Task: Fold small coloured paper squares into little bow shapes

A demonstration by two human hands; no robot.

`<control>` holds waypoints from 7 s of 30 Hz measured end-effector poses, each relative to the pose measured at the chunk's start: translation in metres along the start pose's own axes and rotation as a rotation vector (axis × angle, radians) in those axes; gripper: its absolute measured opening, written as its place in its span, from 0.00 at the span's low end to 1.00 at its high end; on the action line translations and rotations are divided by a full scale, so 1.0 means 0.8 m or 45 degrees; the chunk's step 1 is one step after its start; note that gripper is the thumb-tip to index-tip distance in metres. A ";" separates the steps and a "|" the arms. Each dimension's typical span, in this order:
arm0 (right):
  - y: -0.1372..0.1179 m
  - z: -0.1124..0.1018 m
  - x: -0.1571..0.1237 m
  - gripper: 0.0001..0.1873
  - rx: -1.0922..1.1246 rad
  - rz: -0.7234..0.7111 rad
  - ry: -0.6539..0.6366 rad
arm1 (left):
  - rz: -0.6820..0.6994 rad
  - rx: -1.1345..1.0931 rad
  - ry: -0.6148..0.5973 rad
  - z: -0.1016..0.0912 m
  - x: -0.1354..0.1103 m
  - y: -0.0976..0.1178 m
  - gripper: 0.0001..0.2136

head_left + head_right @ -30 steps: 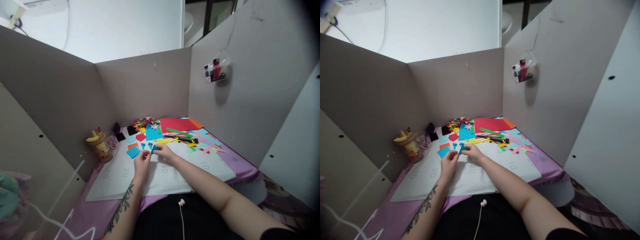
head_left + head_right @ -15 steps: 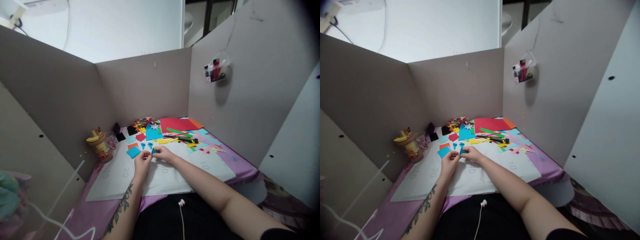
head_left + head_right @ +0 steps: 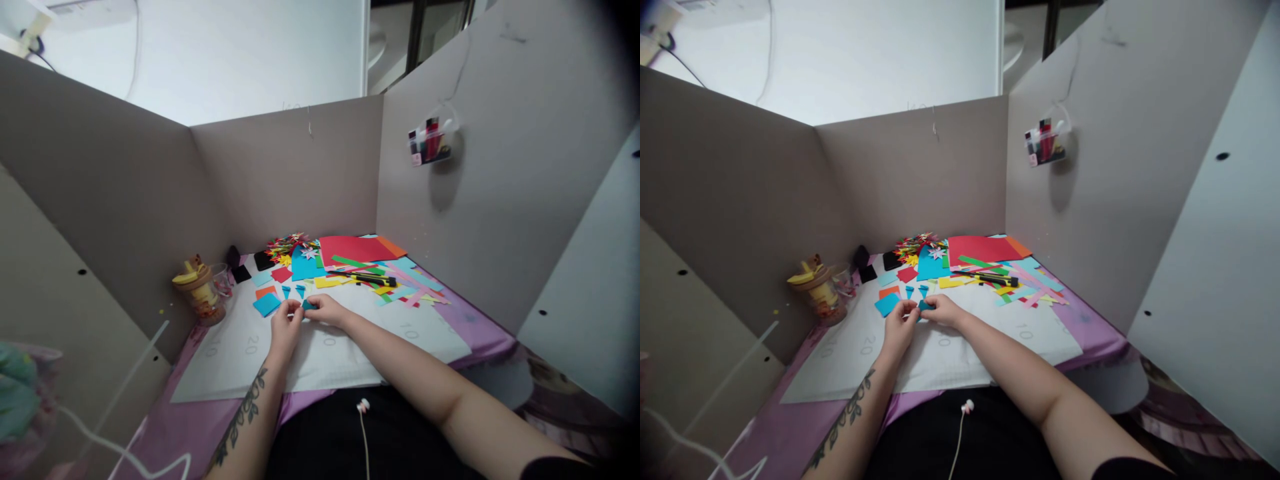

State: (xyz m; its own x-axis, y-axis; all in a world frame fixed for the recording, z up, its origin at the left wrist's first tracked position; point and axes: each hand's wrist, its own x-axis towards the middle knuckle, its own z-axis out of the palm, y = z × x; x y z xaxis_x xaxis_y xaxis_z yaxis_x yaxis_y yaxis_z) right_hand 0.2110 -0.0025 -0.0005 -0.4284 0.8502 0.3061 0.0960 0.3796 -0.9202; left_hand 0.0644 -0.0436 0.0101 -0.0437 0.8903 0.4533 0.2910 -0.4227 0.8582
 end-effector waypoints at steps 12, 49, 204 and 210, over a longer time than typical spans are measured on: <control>0.000 -0.004 0.002 0.14 0.261 0.067 0.098 | -0.019 0.029 0.050 0.002 0.001 -0.002 0.10; 0.005 -0.003 0.004 0.07 0.079 0.058 0.211 | -0.157 0.136 0.093 -0.005 0.002 0.002 0.10; -0.003 0.002 -0.002 0.08 0.440 0.005 0.114 | -0.328 -0.290 0.006 -0.001 0.003 0.011 0.08; 0.003 0.004 -0.008 0.12 -0.093 -0.227 0.188 | -0.209 -0.101 -0.005 0.000 0.004 0.009 0.08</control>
State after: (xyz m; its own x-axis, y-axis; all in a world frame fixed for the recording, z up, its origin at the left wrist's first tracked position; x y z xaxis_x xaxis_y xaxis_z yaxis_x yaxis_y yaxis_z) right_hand 0.2115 -0.0083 -0.0052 -0.3090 0.8093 0.4995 0.0975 0.5494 -0.8298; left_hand 0.0665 -0.0438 0.0177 -0.0807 0.9491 0.3045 0.2037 -0.2834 0.9371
